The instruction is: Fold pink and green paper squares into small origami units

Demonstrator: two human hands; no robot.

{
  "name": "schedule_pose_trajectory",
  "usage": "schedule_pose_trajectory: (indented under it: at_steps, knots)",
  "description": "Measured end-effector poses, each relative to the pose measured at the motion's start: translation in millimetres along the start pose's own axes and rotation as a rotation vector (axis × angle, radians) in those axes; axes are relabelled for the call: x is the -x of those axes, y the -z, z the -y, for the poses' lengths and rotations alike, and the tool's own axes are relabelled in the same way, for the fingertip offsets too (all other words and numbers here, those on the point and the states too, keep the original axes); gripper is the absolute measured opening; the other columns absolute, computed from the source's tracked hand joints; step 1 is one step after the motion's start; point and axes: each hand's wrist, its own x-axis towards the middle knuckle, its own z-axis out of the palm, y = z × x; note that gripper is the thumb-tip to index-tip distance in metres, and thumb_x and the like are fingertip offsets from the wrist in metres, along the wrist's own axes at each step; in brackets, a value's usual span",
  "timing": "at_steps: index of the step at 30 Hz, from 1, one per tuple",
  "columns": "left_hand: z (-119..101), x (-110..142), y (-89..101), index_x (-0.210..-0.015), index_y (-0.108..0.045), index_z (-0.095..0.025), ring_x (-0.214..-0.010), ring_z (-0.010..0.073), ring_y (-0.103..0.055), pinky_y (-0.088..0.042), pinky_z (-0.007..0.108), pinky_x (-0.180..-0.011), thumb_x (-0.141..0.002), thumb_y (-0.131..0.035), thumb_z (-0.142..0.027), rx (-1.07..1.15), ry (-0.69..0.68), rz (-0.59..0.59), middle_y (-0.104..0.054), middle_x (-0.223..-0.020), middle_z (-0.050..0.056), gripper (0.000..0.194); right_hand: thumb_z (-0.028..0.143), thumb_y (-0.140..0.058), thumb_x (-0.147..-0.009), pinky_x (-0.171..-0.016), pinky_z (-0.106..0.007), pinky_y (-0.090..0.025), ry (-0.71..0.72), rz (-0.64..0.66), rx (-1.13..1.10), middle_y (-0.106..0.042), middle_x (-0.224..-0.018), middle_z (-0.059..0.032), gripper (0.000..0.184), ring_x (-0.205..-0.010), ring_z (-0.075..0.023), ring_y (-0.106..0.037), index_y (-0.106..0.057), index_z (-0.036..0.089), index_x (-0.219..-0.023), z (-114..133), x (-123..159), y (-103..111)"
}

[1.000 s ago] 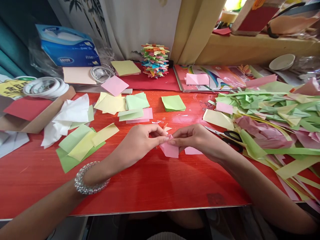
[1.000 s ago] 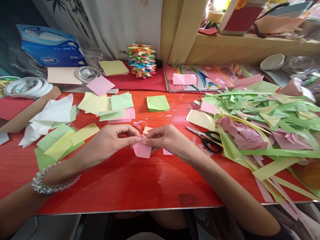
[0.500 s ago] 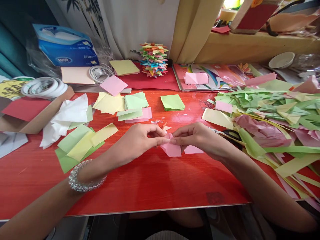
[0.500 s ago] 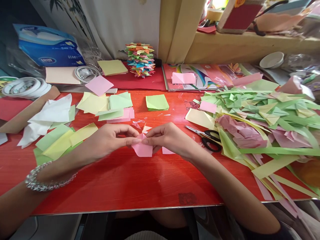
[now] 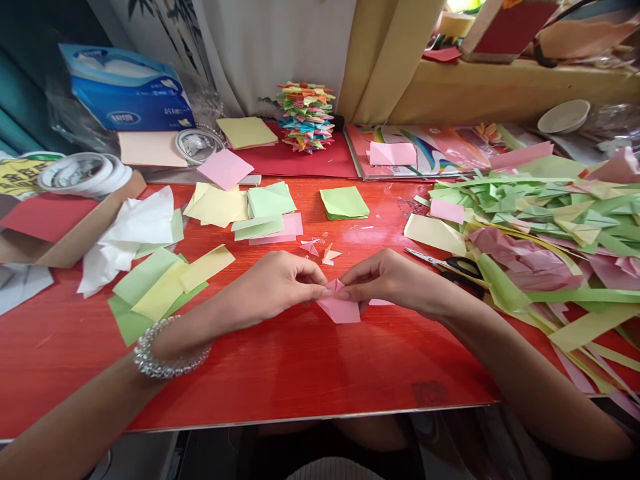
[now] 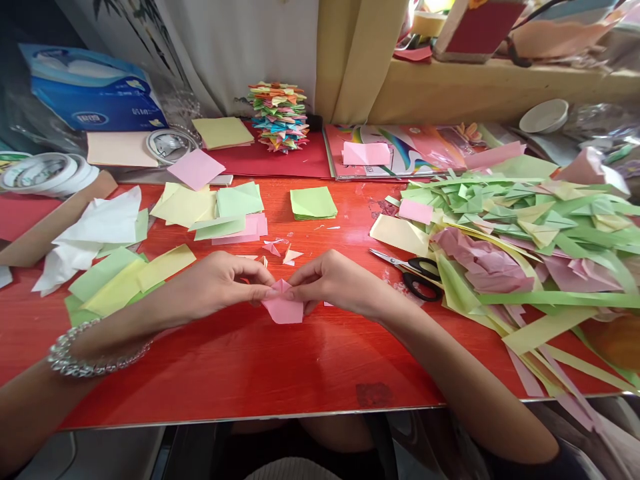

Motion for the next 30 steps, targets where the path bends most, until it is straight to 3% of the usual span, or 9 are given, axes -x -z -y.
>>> schedule_pose_trajectory:
  at_steps: [5, 20, 27, 30]
  knots:
    - [-1.1, 0.2, -1.1, -0.078, -0.066, -0.02, -0.074, 0.0147, -0.059, -0.04, 0.024, -0.064, -0.08, -0.056, -0.037, 0.058, -0.008, -0.033, -0.066, -0.079, -0.001, 0.021, 0.029, -0.066, -0.071, -0.057, -0.023, -0.046, 0.005, 0.018, 0.034, -0.064, -0.063, -0.0005, 0.015, -0.058, -0.0107, -0.057, -0.072, 0.016, -0.073, -1.6, -0.7, -1.3]
    - [-2.8, 1.6, -6.7, -0.073, -0.063, -0.018, -0.066, 0.0132, -0.052, -0.037, 0.025, -0.06, -0.081, -0.056, -0.035, 0.061, -0.029, -0.102, -0.061, -0.07, -0.001, 0.02, 0.033, -0.062, -0.073, -0.051, -0.022, -0.037, 0.059, 0.001, 0.146, -0.054, -0.06, 0.0012, 0.019, -0.056, -0.0092, -0.048, -0.063, 0.015, -0.068, -4.9, -2.1, -6.7]
    - [-0.3, -1.8, -5.7, -0.073, -0.062, -0.017, -0.064, 0.0116, -0.05, -0.039, 0.024, -0.06, -0.081, -0.057, -0.035, 0.233, -0.038, -0.232, -0.059, -0.074, 0.0, 0.02, 0.042, -0.061, -0.076, -0.05, -0.022, -0.032, 0.174, -0.115, 0.147, -0.052, -0.061, 0.0017, 0.028, -0.056, -0.0088, -0.045, -0.058, 0.016, -0.067, 0.2, 2.2, -1.5]
    - [-1.5, -1.7, -4.1, -0.075, -0.059, -0.017, -0.055, 0.0096, -0.049, -0.039, 0.023, -0.054, -0.08, -0.058, -0.034, 0.323, 0.001, -0.247, -0.056, -0.067, -0.002, 0.017, 0.041, -0.058, -0.08, -0.057, -0.023, -0.037, 0.253, -0.264, 0.068, -0.057, -0.07, -0.0003, 0.026, -0.065, -0.0105, -0.05, -0.062, 0.016, -0.075, 2.3, 2.6, -2.3]
